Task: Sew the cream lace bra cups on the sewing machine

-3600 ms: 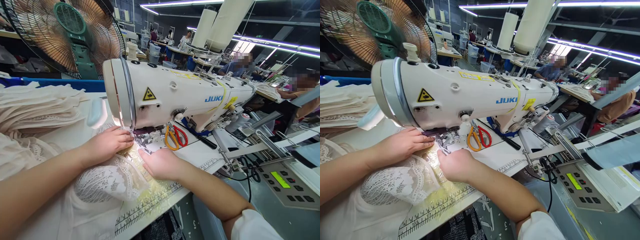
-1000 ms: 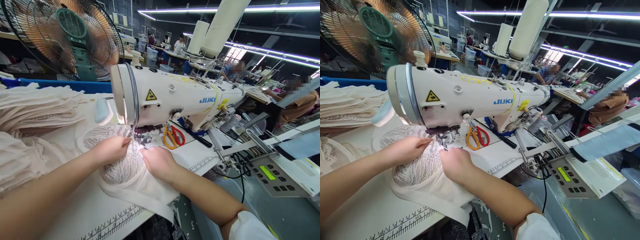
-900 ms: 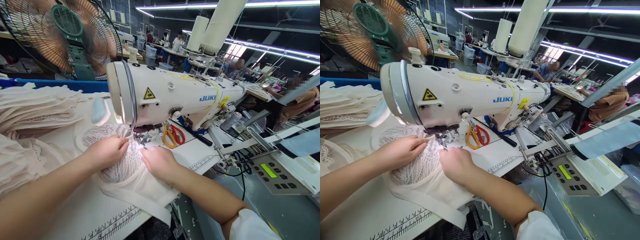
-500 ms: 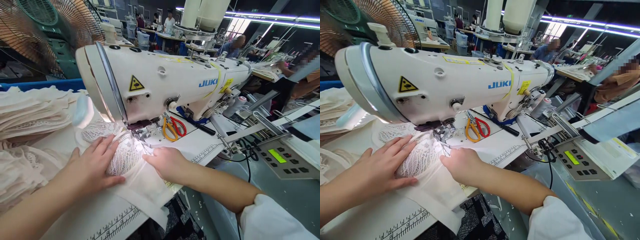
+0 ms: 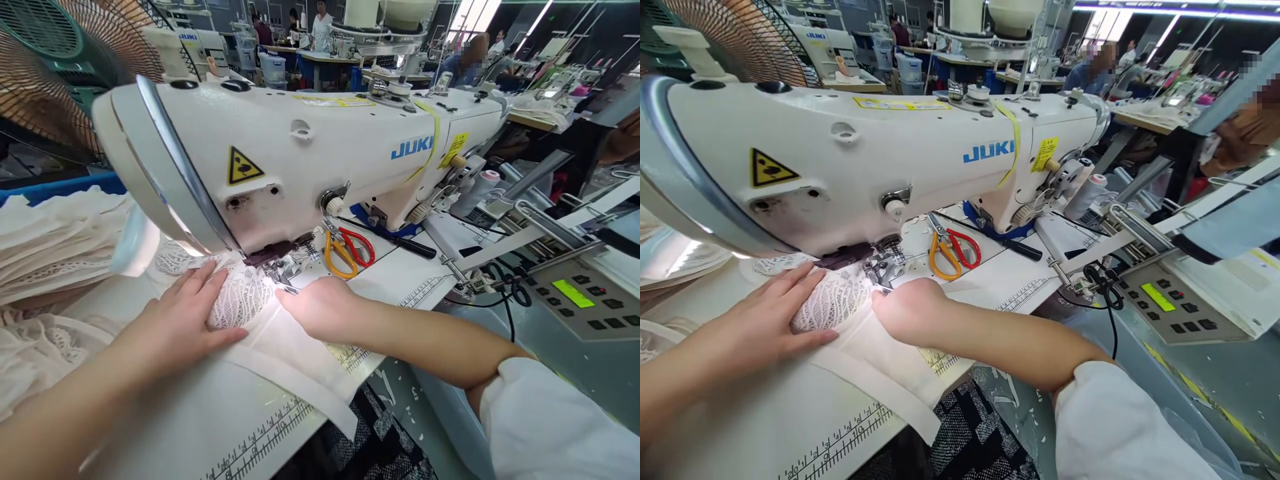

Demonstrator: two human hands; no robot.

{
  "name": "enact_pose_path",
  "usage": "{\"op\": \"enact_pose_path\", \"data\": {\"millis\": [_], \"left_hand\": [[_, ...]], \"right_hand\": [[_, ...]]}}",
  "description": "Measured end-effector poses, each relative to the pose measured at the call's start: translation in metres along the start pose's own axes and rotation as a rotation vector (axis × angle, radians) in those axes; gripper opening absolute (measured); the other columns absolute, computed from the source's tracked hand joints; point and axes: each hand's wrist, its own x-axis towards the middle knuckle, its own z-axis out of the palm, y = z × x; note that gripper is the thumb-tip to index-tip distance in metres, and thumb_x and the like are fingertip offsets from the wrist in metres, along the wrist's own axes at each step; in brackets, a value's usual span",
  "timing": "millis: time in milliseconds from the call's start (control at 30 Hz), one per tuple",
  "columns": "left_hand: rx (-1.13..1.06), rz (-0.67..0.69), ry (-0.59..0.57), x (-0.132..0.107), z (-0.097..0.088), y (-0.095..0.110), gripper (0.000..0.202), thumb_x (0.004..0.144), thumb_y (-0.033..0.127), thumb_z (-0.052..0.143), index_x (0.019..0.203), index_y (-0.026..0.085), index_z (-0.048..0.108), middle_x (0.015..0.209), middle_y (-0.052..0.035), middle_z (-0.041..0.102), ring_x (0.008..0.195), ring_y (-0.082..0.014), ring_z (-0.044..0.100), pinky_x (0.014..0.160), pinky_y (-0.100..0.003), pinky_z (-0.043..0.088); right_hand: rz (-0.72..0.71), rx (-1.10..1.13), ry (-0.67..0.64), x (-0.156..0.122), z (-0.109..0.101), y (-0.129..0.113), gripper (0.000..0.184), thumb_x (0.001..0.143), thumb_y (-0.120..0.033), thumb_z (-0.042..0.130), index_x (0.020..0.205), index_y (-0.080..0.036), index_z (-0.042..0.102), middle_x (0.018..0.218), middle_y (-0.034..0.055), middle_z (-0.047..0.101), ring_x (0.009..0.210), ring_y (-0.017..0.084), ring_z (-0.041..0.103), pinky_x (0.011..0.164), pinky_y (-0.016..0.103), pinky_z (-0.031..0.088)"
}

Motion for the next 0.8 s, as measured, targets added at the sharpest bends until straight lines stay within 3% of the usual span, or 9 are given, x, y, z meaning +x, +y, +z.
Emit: {"op": "enact_pose_path", "data": {"millis": [233,367,500,600,800], "left_hand": [[-0.050,0.000,-0.056,0.014,-0.011,-0.007,0.094,0.077,0.053,0.051,0.147,-0.002,0.020,0.160,-0.0235,0.009,0.148,-0.0327,0.013,0.119,-0.040,0.017],[-0.115,0.029,-0.031,0.022,-0.014,-0.013,0.089,0.077,0.052,0.050,0.143,-0.002,0.025,0.155,-0.0267,0.021,0.144,-0.0352,0.022,0.116,-0.042,0.024],[-0.163,0.068,0.018,0.029,-0.014,-0.020,0.074,0.077,0.052,0.050,0.134,0.007,0.037,0.132,-0.0214,0.047,0.124,-0.0340,0.045,0.102,-0.040,0.040],[-0.155,0.060,0.028,0.031,-0.017,-0.022,0.063,0.079,0.051,0.050,0.127,0.011,0.043,0.116,-0.0159,0.054,0.111,-0.0312,0.052,0.093,-0.037,0.045],[-0.143,0.057,0.001,0.032,-0.033,-0.018,0.050,0.082,0.046,0.050,0.121,0.014,0.049,0.104,-0.0083,0.062,0.106,-0.0303,0.056,0.091,-0.034,0.045]], "right_hand": [[0.006,0.021,-0.009,0.003,-0.003,-0.006,0.086,0.075,-0.012,0.059,0.153,-0.015,0.024,0.079,0.0120,0.071,0.071,0.028,0.066,0.051,0.032,0.041],[-0.043,0.016,0.033,-0.004,0.000,-0.002,0.071,0.078,-0.010,0.055,0.146,-0.014,0.036,0.080,0.0096,0.070,0.070,0.025,0.064,0.048,0.030,0.037],[-0.119,0.042,0.168,-0.016,0.011,0.007,0.048,0.078,-0.008,0.052,0.124,-0.016,0.054,0.076,0.0068,0.064,0.063,0.019,0.058,0.045,0.027,0.028],[-0.170,0.051,0.265,-0.025,0.021,0.013,0.036,0.078,-0.008,0.051,0.113,-0.017,0.058,0.075,0.0055,0.059,0.062,0.016,0.053,0.046,0.026,0.024],[-0.203,0.020,0.293,-0.037,0.032,0.022,0.042,0.072,-0.004,0.052,0.112,-0.018,0.057,0.081,0.0058,0.056,0.067,0.016,0.049,0.048,0.027,0.020]]}}
